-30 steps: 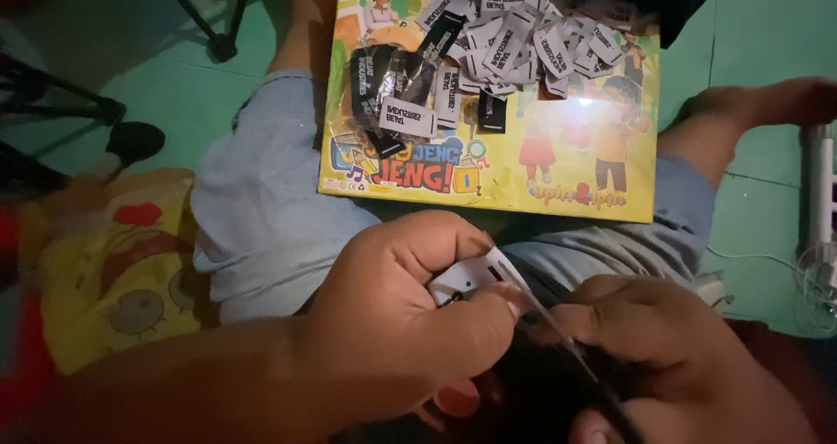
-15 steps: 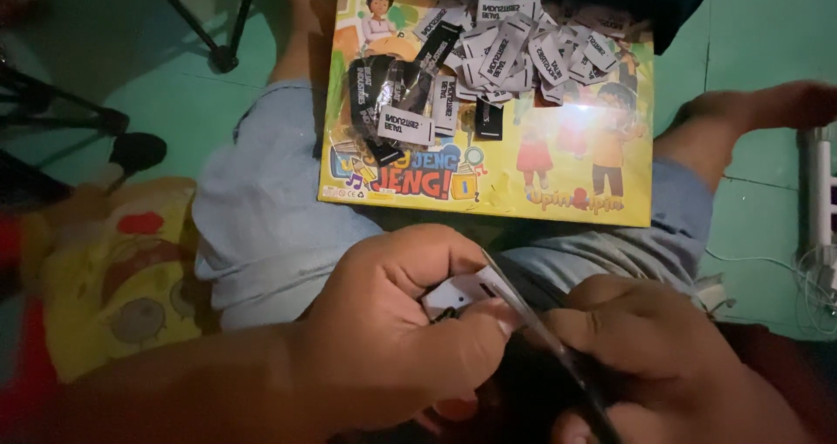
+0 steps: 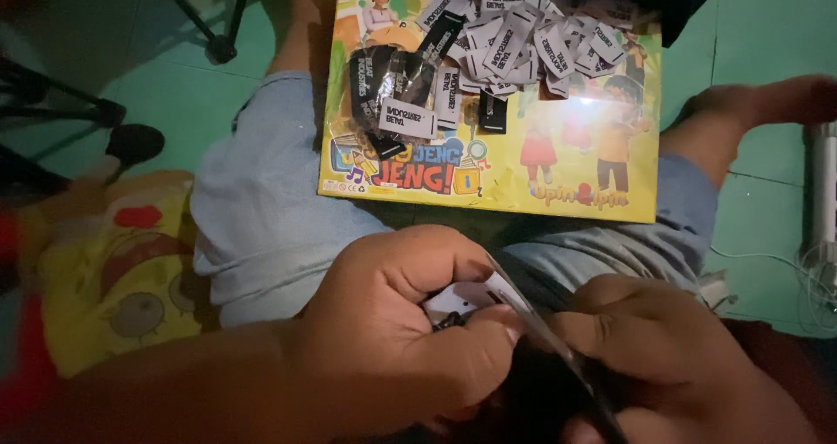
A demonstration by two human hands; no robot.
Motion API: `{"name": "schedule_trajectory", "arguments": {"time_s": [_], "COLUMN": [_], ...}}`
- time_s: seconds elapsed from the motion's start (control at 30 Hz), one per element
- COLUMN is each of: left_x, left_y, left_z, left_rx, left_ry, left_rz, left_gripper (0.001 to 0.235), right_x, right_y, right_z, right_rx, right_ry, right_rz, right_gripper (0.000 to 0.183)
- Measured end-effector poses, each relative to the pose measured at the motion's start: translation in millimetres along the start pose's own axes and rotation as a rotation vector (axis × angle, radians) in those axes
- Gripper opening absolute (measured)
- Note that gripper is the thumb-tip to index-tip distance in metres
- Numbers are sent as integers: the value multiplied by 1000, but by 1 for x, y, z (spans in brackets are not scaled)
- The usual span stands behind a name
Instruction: Cutting individual small printed labels from a sheet using scissors
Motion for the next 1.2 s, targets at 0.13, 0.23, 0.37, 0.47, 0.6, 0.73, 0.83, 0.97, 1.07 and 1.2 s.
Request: {"name": "schedule_trajectory", "arguments": {"time_s": [0.13, 0.23, 0.37, 0.47, 0.6, 0.73, 0.83, 0.97, 1.07, 1.2], "left_x": [-3, 0, 1, 3, 5, 7, -2, -1, 5, 17], "left_y": [0, 0, 1, -2, -1, 0, -1, -9, -30, -54], "left_z": [1, 1, 0, 0, -2, -3, -6, -11, -28, -52], "left_rx": [6, 4, 1, 4, 25, 9, -2, -88, -202, -140], "left_ry": [7, 21, -21, -17, 6, -47, 127, 20, 47, 174], "left_rz": [49, 94, 84, 53, 120, 148, -79, 26, -46, 88], "left_gripper": [12, 11, 10, 11, 12, 11, 6, 10, 9, 11], "right_x": [-1, 0, 4, -1, -10, 4, -1, -41, -118, -185], "right_y": [-1, 0, -1, -1, 0, -4, -7, -14, -23, -53], "right_z": [0, -2, -3, 1, 16, 0, -1, 9, -8, -77], "right_rx": [-4, 30, 9, -15, -99, 7, 13, -65, -329, -408], "right_ry": [47, 21, 60, 35, -63, -84, -2, 337, 598, 714], "right_rz": [5, -5, -34, -50, -42, -6, -52, -71, 52, 515], "right_gripper": [55, 51, 51, 45, 51, 29, 40, 37, 36, 42]}}
Point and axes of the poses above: each hand's wrist, its own z-axis away from the middle knuckle, its own y-axis out of the palm, x = y × z, the point moved 4 cm from there along -z, towards the middle knuckle, and after that the axes turned 4 degrees about x, right-handed, at the moved point
